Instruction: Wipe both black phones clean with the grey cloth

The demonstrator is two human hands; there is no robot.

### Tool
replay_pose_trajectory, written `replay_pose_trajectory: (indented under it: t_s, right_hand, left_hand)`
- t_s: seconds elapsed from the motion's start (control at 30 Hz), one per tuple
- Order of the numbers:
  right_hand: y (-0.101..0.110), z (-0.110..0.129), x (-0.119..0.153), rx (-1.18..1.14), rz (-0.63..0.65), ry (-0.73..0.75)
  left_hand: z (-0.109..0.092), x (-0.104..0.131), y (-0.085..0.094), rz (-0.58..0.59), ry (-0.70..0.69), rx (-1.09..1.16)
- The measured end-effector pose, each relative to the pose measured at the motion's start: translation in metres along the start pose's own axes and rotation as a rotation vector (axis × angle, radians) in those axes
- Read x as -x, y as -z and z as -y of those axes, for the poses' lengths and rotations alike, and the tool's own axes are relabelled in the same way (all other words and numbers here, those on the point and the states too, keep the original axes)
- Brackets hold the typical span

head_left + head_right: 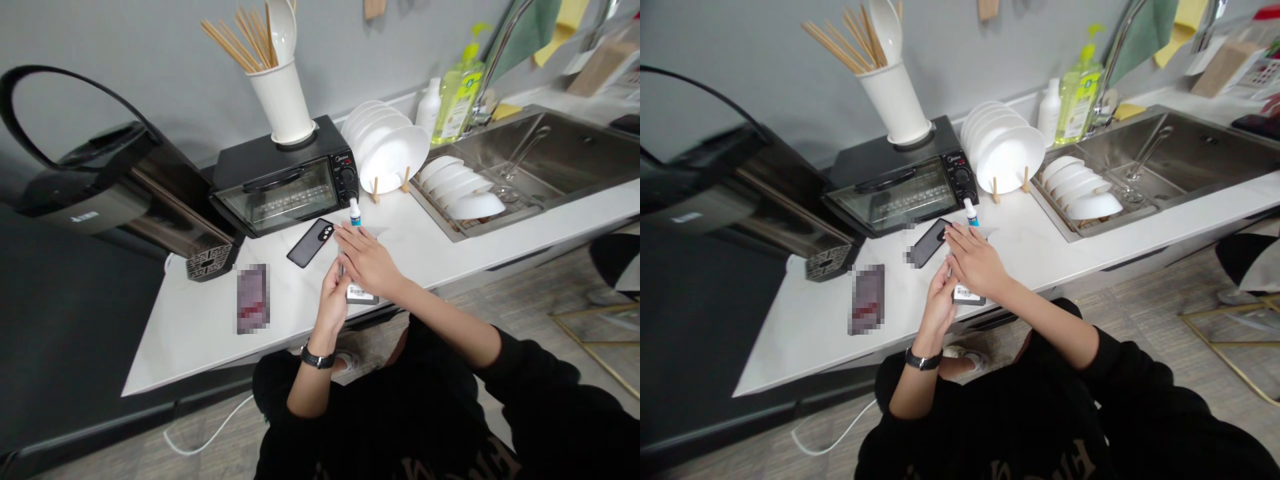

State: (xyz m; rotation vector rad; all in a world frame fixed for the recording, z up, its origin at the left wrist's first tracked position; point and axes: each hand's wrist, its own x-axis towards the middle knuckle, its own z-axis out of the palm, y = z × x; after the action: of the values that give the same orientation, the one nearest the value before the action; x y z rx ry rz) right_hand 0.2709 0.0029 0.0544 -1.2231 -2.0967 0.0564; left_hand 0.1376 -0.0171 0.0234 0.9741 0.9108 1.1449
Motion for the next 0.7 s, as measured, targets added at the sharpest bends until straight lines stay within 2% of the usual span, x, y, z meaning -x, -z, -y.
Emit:
replay_pose_trajectory:
  t_s: [0.1, 0.2, 0.33, 0.47, 0.53, 0.63, 0.7]
  right_hand:
    - [0.003, 0.006, 0.025, -0.051, 0.115, 0.065]
    - [0.011, 0.000, 0.037, -0.097, 0.202, 0.154]
    - [0.019, -0.007, 0.038, -0.077, 0.143, 0.063]
    - [0.022, 0.004, 0.043, -0.203, 0.250, 0.246]
    - [0.024, 0.007, 0.045, -0.206, 0.248, 0.247]
    - [0.023, 0.006, 0.048, -0.161, 0.170, 0.162]
    - [0.022, 0.006, 0.050, -0.181, 0.198, 0.225]
  left_hand:
    - [-0.003, 0.003, 0.007, -0.029, 0.030, 0.065]
    - [-0.012, 0.009, 0.013, -0.036, 0.068, 0.146]
    - [-0.023, 0.016, 0.019, 0.066, 0.145, 0.136]
    - [-0.028, 0.017, 0.027, -0.032, 0.102, 0.118]
    - [-0.030, 0.019, 0.030, 0.001, 0.162, 0.118]
    - [-0.033, 0.024, 0.031, 0.088, 0.242, 0.115]
    - [-0.035, 0.026, 0.031, 0.107, 0.275, 0.120]
